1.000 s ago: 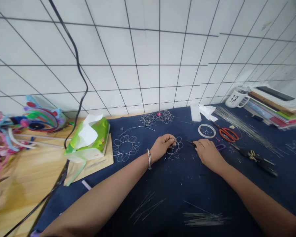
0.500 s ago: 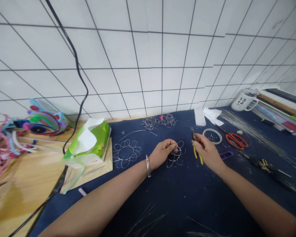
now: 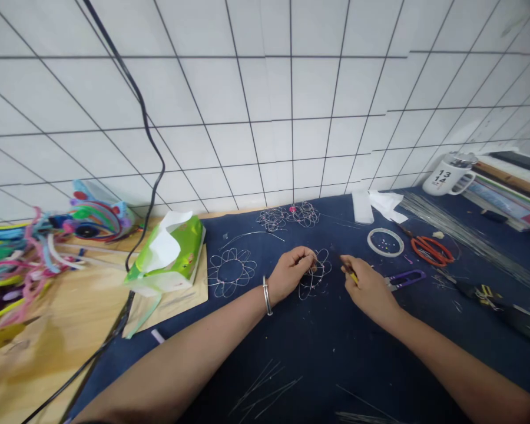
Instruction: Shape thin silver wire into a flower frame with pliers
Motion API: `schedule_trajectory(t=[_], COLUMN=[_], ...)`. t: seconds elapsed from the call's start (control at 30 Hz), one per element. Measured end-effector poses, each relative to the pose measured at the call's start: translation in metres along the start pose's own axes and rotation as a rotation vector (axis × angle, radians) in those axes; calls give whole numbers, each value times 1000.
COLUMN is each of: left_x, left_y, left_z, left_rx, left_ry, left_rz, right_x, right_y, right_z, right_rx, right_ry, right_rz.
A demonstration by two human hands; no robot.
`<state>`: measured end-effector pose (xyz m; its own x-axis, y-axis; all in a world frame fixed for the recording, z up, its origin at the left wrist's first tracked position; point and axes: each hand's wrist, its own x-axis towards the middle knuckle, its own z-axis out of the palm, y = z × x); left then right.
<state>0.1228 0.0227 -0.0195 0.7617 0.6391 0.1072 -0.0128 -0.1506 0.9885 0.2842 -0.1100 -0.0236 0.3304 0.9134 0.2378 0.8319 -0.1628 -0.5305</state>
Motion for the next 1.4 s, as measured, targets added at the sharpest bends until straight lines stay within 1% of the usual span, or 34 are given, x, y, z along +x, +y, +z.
schedule_trajectory(t=[0.1,0.2,0.33,0.43,0.57,0.7,0.9,1.07,1.2,1.4], left_x=[-2,-3,-6,-10,-16,-19,-20,-21,-21,-19], left_y=[3,4,5,5,5,6,7,9,11,10], left_z=[0,0,2,7,15,21,22,22,22,20], left_rx=[28,62,117,106,42,35,105,105,49,9], left_ry=[35,62,80,74,62,7,-63,-116,-159,-182], left_rz=[13,22,19,-25,-122,-180,-165,-180,-194,-205], right_x=[1,3,3,-1,-4,-3,-2,-1,-1,-2], right_y=[1,-1,-9,-15,-22,-25,-25,-24,-24,-23], right_z=[0,-4,-11,-13,-14,-14,-13,-12,-13,-15], right_rx=[-21,29,168,273,371,403,393,387,394,389], right_ry=[15,62,65,49,26,-23,-73,-72,-69,-52], right_rz=[-52,-30,16,60,53,42,22,43,4,-41])
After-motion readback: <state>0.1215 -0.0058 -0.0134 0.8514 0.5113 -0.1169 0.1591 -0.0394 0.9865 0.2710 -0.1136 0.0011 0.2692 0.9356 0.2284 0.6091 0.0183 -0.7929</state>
